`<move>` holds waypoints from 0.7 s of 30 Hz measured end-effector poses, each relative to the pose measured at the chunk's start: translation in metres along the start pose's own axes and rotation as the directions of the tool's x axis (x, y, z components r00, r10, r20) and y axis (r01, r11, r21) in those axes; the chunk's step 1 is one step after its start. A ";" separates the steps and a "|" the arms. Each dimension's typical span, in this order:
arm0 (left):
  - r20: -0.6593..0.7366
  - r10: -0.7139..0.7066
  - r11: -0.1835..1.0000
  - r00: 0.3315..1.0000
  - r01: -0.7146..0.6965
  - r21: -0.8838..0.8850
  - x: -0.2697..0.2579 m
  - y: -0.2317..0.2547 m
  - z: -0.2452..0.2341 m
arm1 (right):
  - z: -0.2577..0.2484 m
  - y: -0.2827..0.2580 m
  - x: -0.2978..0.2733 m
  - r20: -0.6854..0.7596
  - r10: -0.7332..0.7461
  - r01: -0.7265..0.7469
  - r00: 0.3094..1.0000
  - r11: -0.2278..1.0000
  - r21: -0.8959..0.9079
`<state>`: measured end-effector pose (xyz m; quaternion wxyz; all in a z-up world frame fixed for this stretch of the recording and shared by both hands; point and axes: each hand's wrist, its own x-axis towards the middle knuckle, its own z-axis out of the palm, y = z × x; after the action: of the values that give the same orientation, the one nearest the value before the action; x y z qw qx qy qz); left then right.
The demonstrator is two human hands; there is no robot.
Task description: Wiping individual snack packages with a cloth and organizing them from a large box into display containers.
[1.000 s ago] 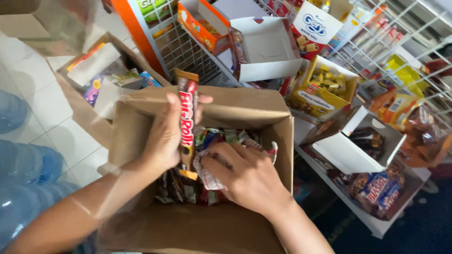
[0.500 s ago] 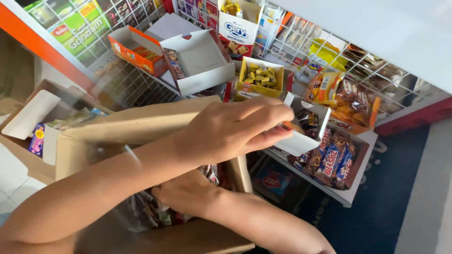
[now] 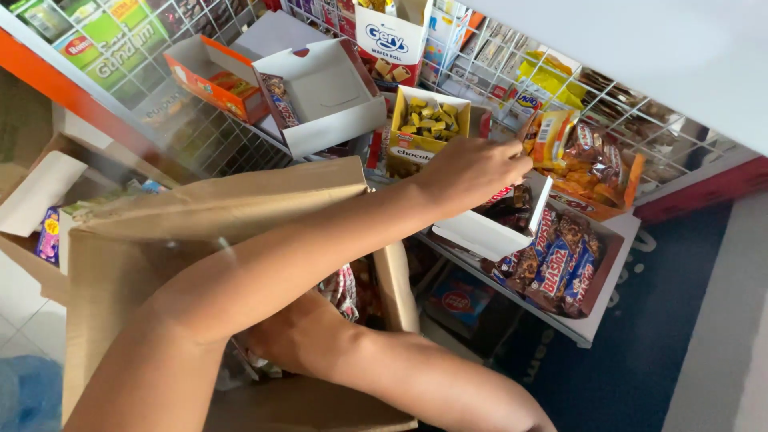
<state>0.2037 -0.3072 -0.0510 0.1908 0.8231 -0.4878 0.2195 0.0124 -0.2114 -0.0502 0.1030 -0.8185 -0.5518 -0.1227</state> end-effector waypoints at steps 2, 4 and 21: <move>-0.015 0.024 0.997 1.000 -0.022 0.071 0.001 -0.001 0.010 | 0.018 -0.001 -0.002 0.091 -0.008 0.002 0.996 0.998 0.057; -0.030 0.047 0.989 0.998 -0.042 0.143 0.004 -0.002 0.025 | 0.029 0.014 -0.012 0.184 -0.023 0.002 0.983 0.994 0.112; 0.001 0.142 0.908 0.990 -0.130 0.398 0.020 -0.001 0.039 | 0.019 0.039 -0.015 0.351 0.193 -0.170 0.916 0.981 -0.095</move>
<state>0.2204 -0.3417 -0.0726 0.0109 0.8055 -0.4865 0.3383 0.0451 -0.2335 -0.0743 -0.0139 -0.8775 -0.4789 0.0213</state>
